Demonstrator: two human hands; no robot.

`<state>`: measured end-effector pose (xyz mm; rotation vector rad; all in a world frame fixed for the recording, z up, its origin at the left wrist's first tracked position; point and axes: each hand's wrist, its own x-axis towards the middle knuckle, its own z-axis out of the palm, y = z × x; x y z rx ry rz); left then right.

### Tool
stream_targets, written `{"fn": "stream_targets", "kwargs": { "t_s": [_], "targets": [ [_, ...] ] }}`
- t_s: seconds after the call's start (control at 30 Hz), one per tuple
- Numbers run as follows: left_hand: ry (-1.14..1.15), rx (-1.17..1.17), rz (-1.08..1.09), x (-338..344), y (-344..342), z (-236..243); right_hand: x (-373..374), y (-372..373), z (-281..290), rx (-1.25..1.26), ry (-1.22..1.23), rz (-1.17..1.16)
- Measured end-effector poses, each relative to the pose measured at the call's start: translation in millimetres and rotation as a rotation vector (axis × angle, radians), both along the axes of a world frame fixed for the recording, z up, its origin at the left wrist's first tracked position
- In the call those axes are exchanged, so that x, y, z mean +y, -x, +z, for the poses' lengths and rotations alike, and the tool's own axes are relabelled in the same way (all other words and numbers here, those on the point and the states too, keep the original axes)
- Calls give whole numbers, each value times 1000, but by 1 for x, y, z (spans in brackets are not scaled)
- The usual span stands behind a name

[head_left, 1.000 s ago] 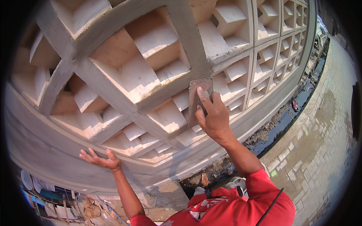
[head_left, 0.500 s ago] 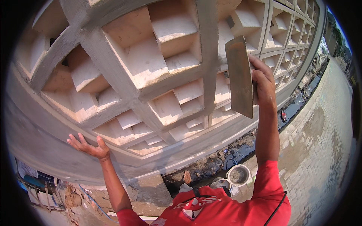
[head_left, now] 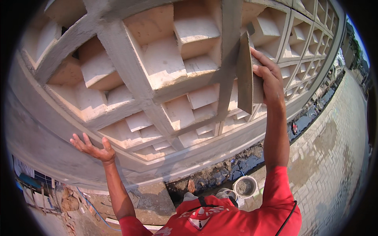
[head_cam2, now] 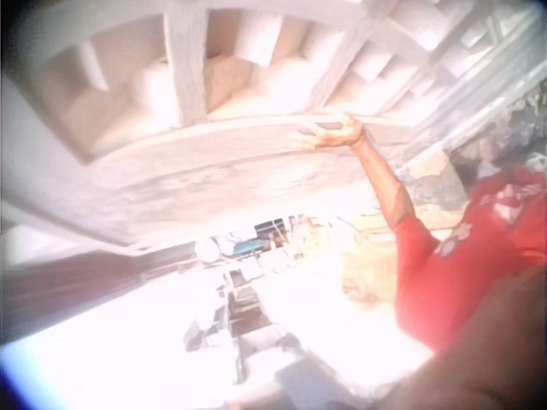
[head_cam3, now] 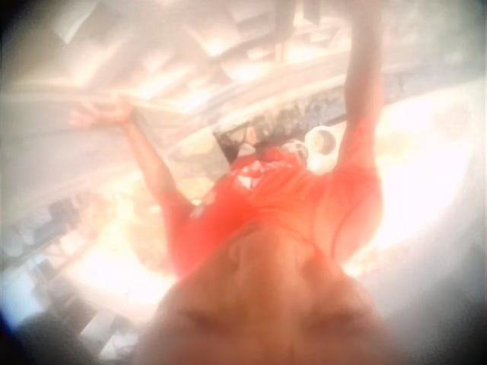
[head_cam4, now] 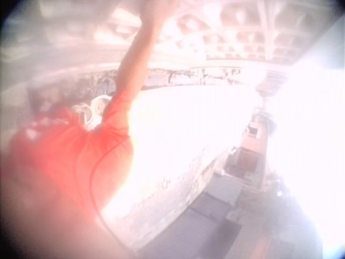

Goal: The person uses a trowel to apply and smooth plaster onto a decorative lattice wall. They repeatedly dip the trowel into a bucket to gather more plaster and continue smoothing the surface.

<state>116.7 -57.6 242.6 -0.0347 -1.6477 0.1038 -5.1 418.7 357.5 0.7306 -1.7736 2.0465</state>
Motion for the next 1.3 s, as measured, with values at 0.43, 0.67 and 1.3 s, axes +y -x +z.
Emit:
{"fn": "stream_targets", "kwargs": {
  "t_s": [0.43, 0.67, 1.3],
  "targets": [
    [3, 11, -4, 2, 2, -1, 4, 11, 52, 170, 114, -4],
    [28, 21, 8, -1, 0, 1, -9, -34, -29, 141, 126, -274],
    [0, 25, 16, 0, 1, -2, -66, -20, -35, 428, -529, -808]
  ]
}}
